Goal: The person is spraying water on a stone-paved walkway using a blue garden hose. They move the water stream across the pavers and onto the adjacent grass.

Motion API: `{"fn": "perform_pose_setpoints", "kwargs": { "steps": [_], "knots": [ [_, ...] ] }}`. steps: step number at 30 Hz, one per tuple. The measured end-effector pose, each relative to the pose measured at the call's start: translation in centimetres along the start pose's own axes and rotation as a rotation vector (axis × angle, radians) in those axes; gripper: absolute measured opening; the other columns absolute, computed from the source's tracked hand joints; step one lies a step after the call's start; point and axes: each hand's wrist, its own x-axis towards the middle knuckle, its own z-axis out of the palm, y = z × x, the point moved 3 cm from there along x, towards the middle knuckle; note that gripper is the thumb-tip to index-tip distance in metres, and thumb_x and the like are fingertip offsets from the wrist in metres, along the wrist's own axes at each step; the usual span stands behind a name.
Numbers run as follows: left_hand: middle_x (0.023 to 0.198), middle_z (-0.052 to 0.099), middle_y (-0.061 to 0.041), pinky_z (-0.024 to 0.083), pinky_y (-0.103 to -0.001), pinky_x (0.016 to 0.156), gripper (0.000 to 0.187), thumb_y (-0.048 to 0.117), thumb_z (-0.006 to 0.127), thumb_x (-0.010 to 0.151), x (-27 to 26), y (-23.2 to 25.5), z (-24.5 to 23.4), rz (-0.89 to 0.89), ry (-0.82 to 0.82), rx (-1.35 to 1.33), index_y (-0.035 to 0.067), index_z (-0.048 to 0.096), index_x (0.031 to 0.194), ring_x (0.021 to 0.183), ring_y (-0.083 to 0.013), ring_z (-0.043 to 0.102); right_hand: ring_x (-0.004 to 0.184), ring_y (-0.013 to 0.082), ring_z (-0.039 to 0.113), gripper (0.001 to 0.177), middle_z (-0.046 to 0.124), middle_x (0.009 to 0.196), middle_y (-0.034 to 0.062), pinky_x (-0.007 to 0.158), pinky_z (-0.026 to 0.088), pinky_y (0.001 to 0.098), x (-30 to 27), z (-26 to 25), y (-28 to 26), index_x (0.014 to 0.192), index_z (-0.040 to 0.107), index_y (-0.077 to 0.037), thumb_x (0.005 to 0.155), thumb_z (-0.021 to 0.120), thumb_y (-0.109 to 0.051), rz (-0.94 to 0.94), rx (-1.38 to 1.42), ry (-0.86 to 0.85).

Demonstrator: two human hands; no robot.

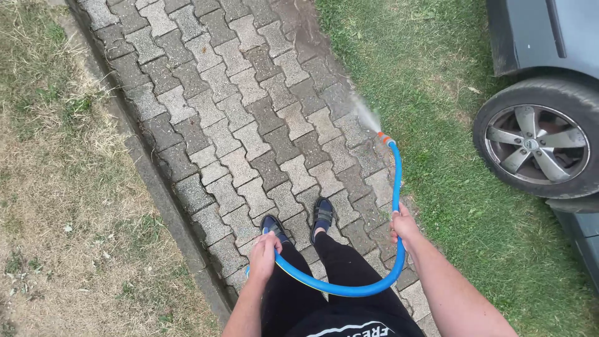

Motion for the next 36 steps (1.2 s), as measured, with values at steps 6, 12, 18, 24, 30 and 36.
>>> {"fn": "perform_pose_setpoints", "kwargs": {
  "steps": [6,12,18,24,30,36],
  "knots": [
    [0.079,0.062,-0.018,0.047,-0.046,0.103,0.056,0.042,0.035,0.103,-0.7,1.0,0.4,-0.01,0.089,-0.024,0.011,0.061,0.065,0.107,-0.0375,0.06,0.044,0.0169,0.042,0.057,0.042,0.067,0.0063,0.03,0.038,0.0294,1.3,1.5,-6.8,0.163,0.021,-0.02,0.108,0.033,-0.028,-0.088,-0.023,-0.044],
    [0.077,0.064,-0.011,0.046,-0.041,0.103,0.054,0.039,0.042,0.105,-2.6,0.3,1.0,-0.007,0.219,-0.097,0.013,0.059,0.061,0.106,-0.0323,0.061,0.045,0.0167,0.041,0.056,0.042,0.069,0.0062,0.03,0.038,0.0301,2.9,2.2,-9.4,0.163,0.021,-0.019,0.108,0.033,-0.026,-0.14,-0.093,-0.1],
    [0.076,0.067,-0.01,0.049,-0.041,0.097,0.047,0.033,0.054,0.102,-4.0,-3.0,2.7,0.049,0.342,-0.14,0.013,0.059,0.06,0.099,-0.0315,0.063,0.043,0.0164,0.037,0.057,0.038,0.068,0.0059,0.031,0.035,0.0309,3.0,3.6,-10.2,0.163,0.018,-0.016,0.108,0.03,-0.022,-0.177,-0.122,-0.127],
    [0.078,0.068,-0.01,0.048,-0.042,0.1,0.048,0.031,0.057,0.102,-5.2,-3.5,2.7,0.068,0.374,-0.196,0.011,0.058,0.058,0.102,-0.0324,0.062,0.043,0.0183,0.04,0.055,0.041,0.069,0.009,0.03,0.037,0.0325,4.6,4.0,-10.8,0.163,0.017,-0.019,0.11,0.031,-0.024,-0.232,-0.122,-0.111],
    [0.083,0.067,-0.01,0.047,-0.042,0.1,0.047,0.03,0.059,0.1,-7.8,-3.6,2.0,0.051,0.367,-0.211,0.009,0.054,0.059,0.105,-0.031,0.06,0.042,0.0154,0.038,0.055,0.037,0.065,0.0033,0.03,0.034,0.0309,2.7,5.2,-9.6,0.162,0.018,-0.02,0.109,0.03,-0.023,-0.208,-0.179,-0.13],
    [0.079,0.067,-0.004,0.047,-0.04,0.103,0.049,0.032,0.059,0.1,-10.3,-5.6,2.3,0.074,0.395,-0.166,0.013,0.058,0.055,0.107,-0.0273,0.061,0.043,0.016,0.04,0.054,0.042,0.066,0.0054,0.031,0.036,0.0303,-0.3,6.2,-9.6,0.162,0.019,-0.023,0.109,0.032,-0.024,-0.233,-0.196,-0.116]
  ]
}}
